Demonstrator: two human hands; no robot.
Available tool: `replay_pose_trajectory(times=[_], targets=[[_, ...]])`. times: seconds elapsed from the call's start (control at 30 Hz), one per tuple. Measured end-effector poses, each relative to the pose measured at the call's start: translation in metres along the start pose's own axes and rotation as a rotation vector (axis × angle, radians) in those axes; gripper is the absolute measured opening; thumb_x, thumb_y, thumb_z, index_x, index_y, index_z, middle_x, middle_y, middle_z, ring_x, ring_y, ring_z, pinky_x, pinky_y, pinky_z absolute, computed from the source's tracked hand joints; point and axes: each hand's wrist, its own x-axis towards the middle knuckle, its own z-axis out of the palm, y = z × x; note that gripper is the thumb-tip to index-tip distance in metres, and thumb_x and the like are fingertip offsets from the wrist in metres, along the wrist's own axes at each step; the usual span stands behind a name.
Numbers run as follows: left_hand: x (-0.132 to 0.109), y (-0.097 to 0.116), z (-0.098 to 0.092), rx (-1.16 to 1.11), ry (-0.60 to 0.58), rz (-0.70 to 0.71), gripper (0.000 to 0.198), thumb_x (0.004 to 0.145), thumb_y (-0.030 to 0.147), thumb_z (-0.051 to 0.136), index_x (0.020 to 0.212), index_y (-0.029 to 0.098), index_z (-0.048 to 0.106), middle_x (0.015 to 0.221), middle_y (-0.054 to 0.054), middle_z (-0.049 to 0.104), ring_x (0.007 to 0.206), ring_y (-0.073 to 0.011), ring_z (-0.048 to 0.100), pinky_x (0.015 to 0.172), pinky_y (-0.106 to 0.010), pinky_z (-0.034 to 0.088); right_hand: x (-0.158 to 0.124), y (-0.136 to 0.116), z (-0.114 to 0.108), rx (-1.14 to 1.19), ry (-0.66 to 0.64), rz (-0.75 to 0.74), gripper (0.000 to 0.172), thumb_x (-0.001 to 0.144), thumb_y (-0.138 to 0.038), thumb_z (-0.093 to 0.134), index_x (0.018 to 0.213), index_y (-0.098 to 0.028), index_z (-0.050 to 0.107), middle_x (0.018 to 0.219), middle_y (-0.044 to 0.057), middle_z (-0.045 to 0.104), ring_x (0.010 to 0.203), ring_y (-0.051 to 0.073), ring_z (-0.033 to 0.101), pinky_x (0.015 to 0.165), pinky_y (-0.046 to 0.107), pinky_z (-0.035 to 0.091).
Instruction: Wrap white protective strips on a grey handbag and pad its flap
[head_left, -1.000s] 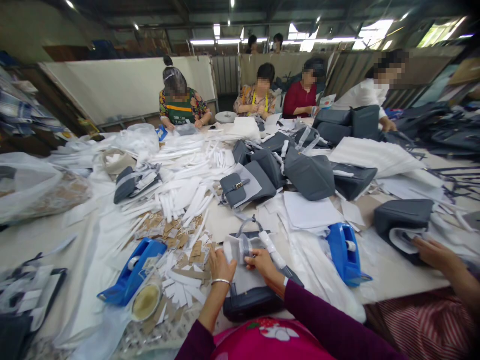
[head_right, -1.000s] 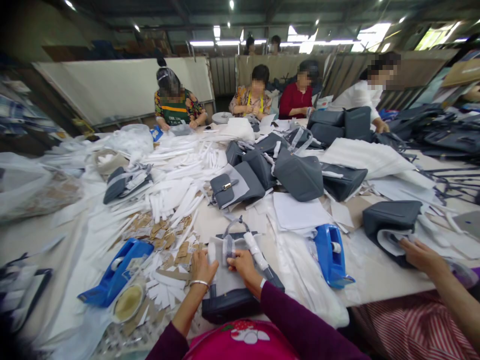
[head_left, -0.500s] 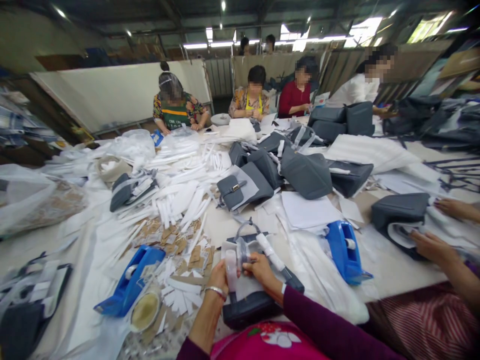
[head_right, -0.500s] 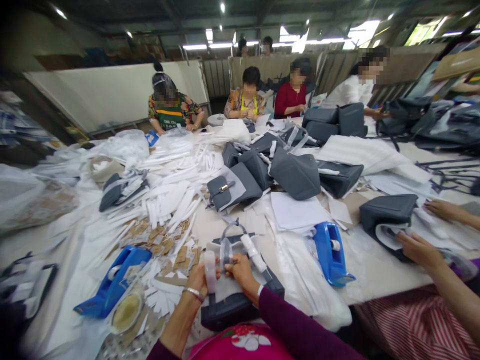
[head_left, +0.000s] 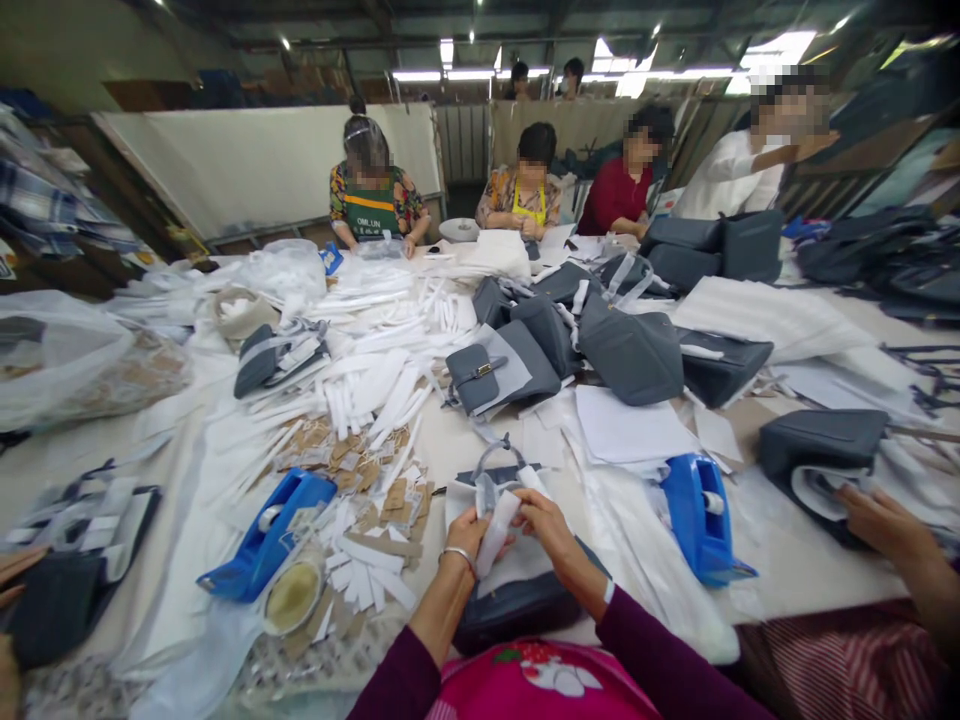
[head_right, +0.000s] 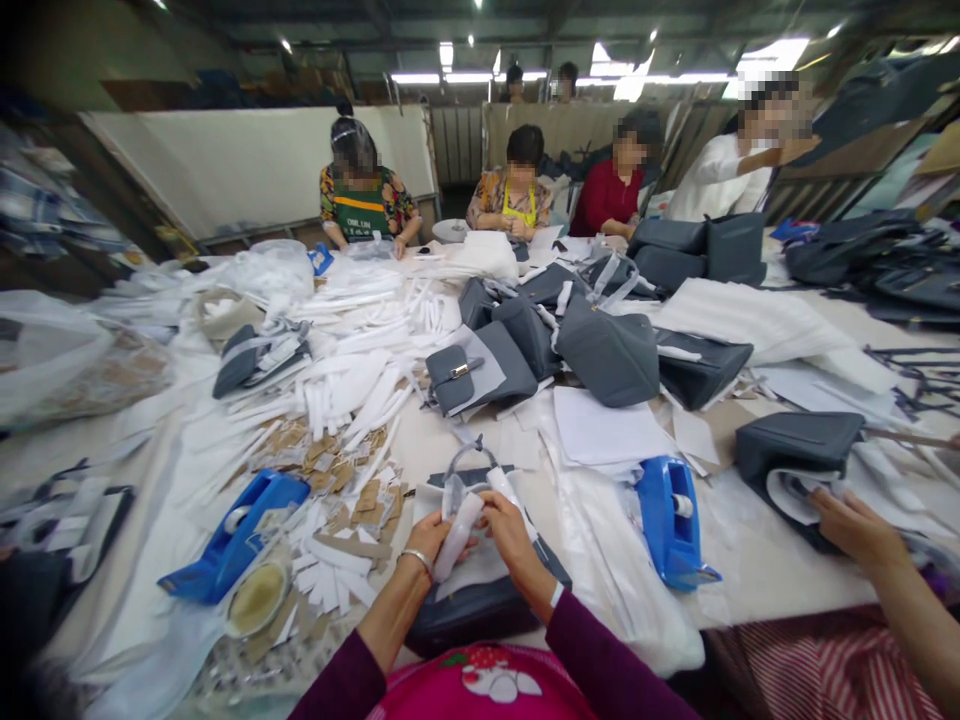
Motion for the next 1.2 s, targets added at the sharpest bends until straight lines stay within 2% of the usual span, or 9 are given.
replay_pose_trajectory(times=[0.1,0.2,0.27,0.57,0.7,0.83,1.07,1.2], targets=[[0.003,-0.003,-0.003,0.042,-0.007,0.095,0.04,0.067,0.038,0.066,0.098,0.015,0.058,0.063,-0.002,0.063,0.052,-0.0159,0.059,0.049,-0.027,0.048,-0.006,-0.007,0.007,0.085,-0.051,0.075,0.028,0.073,-0.042,0.054,0.083,-0.016,0.058,0.07,0.002,0.059,0.061,0.015,0.054,0.052,0.024,0.038],[0.006,-0.006,-0.007,0.017,-0.048,0.152,0.041,0.063,0.039,0.069,0.093,0.013,0.059,0.063,-0.002,0.063,0.05,-0.0133,0.056,0.051,-0.026,0.047,-0.01,-0.006,0.019,0.08,-0.007,0.087,0.027,0.063,-0.038,0.065,0.076,-0.016,0.057,0.063,0.0,0.056,0.057,0.013,0.049,0.05,0.023,0.036],[0.005,-0.007,-0.011,-0.001,-0.101,0.181,0.04,0.062,0.039,0.069,0.09,0.012,0.061,0.067,-0.003,0.065,0.054,-0.0129,0.056,0.055,-0.026,0.047,-0.012,-0.007,0.023,0.062,0.024,0.069,0.024,0.063,-0.036,0.065,0.071,-0.016,0.057,0.059,-0.001,0.054,0.055,0.012,0.047,0.05,0.024,0.036],[-0.013,-0.001,-0.021,0.016,-0.213,0.122,0.042,0.057,0.04,0.074,0.089,0.013,0.064,0.067,-0.003,0.066,0.063,-0.018,0.061,0.059,-0.028,0.048,-0.024,-0.028,0.017,-0.092,0.06,0.018,0.015,0.064,-0.031,0.062,0.065,-0.017,0.057,0.054,-0.003,0.051,0.054,0.013,0.045,0.052,0.024,0.036],[-0.016,0.0,-0.021,-0.041,-0.247,0.105,0.048,0.054,0.043,0.076,0.09,0.013,0.063,0.079,-0.006,0.068,0.069,-0.0193,0.062,0.065,-0.032,0.05,-0.01,-0.017,0.019,-0.167,0.043,0.014,0.014,0.064,-0.029,0.062,0.069,-0.016,0.06,0.057,-0.002,0.053,0.054,0.013,0.046,0.052,0.024,0.037],[-0.015,-0.002,-0.024,-0.076,-0.254,0.082,0.047,0.056,0.041,0.075,0.091,0.013,0.063,0.079,-0.005,0.067,0.069,-0.0189,0.063,0.071,-0.036,0.051,0.012,-0.009,0.023,-0.273,0.021,0.069,0.01,0.063,-0.025,0.06,0.066,-0.016,0.06,0.054,-0.002,0.053,0.051,0.012,0.046,0.049,0.023,0.036],[-0.02,0.006,-0.03,-0.19,-0.28,0.033,0.024,0.061,0.026,0.065,0.083,0.016,0.067,0.069,-0.005,0.064,0.073,-0.021,0.063,0.074,-0.036,0.052,0.043,-0.008,0.03,-0.432,-0.066,0.133,0.007,0.06,-0.021,0.061,0.058,-0.016,0.058,0.048,-0.003,0.052,0.043,0.01,0.046,0.043,0.022,0.033],[-0.027,0.015,-0.036,-0.236,-0.38,0.012,0.028,0.063,0.03,0.068,0.086,0.015,0.065,0.079,-0.007,0.065,0.081,-0.0218,0.063,0.077,-0.036,0.05,0.057,-0.002,0.031,-0.414,-0.131,0.256,0.008,0.059,-0.02,0.062,0.055,-0.016,0.057,0.045,-0.002,0.051,0.039,0.01,0.046,0.039,0.022,0.034]])
